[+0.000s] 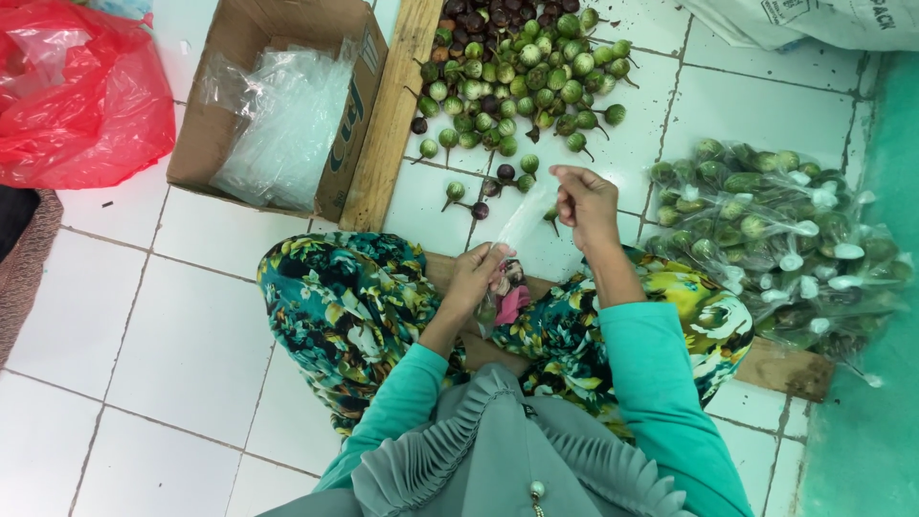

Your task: The person sorts round green produce by hand, placing selected items into small clear plastic bags. The person repeatedly picks up individual fruits from a pile on the floor, places them into a bag, and then moves the bag aside.

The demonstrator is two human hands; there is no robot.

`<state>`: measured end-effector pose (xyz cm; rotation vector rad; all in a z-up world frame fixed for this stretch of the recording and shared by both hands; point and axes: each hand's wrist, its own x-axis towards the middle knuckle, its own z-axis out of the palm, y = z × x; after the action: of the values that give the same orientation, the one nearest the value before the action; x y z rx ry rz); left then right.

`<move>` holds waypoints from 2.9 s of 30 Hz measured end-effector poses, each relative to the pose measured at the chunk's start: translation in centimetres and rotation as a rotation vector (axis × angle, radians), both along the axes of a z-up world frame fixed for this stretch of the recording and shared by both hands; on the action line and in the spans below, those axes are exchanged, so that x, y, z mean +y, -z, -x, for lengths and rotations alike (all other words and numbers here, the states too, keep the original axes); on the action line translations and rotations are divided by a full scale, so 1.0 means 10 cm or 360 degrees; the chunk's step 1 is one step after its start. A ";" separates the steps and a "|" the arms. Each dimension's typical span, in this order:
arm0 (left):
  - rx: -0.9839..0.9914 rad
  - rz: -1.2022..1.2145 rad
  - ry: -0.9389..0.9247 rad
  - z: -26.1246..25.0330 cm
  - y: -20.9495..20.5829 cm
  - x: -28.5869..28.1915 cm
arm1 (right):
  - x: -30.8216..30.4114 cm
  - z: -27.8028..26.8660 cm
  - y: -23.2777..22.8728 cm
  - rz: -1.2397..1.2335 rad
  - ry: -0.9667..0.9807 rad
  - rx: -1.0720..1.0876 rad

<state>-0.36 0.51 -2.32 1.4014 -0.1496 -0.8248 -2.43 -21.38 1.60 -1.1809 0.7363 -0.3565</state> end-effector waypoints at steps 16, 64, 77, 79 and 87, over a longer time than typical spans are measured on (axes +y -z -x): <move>0.0091 -0.0078 0.0051 -0.12 0.15 0.08 | 0.53 0.04 -0.08 -0.0331 -0.0562 0.0171; -0.0786 -0.0539 0.0685 -0.49 -0.69 0.24 | -0.26 0.26 -0.02 0.1639 -0.0996 0.0203; -0.0838 -0.0591 0.0757 -0.57 -0.60 0.21 | 0.48 0.22 0.14 0.2205 -0.1373 0.0101; -0.0853 -0.0596 0.0793 -0.60 -0.63 0.23 | 0.48 0.24 0.28 0.2254 -0.1410 0.0105; -0.1070 -0.0693 0.1274 -1.00 -0.86 0.27 | 0.33 0.24 -0.32 0.1168 -0.1500 0.0217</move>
<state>9.66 3.26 6.24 2.0320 -1.1633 -1.0283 -4.86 -18.11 4.76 -2.1085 0.0734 0.2857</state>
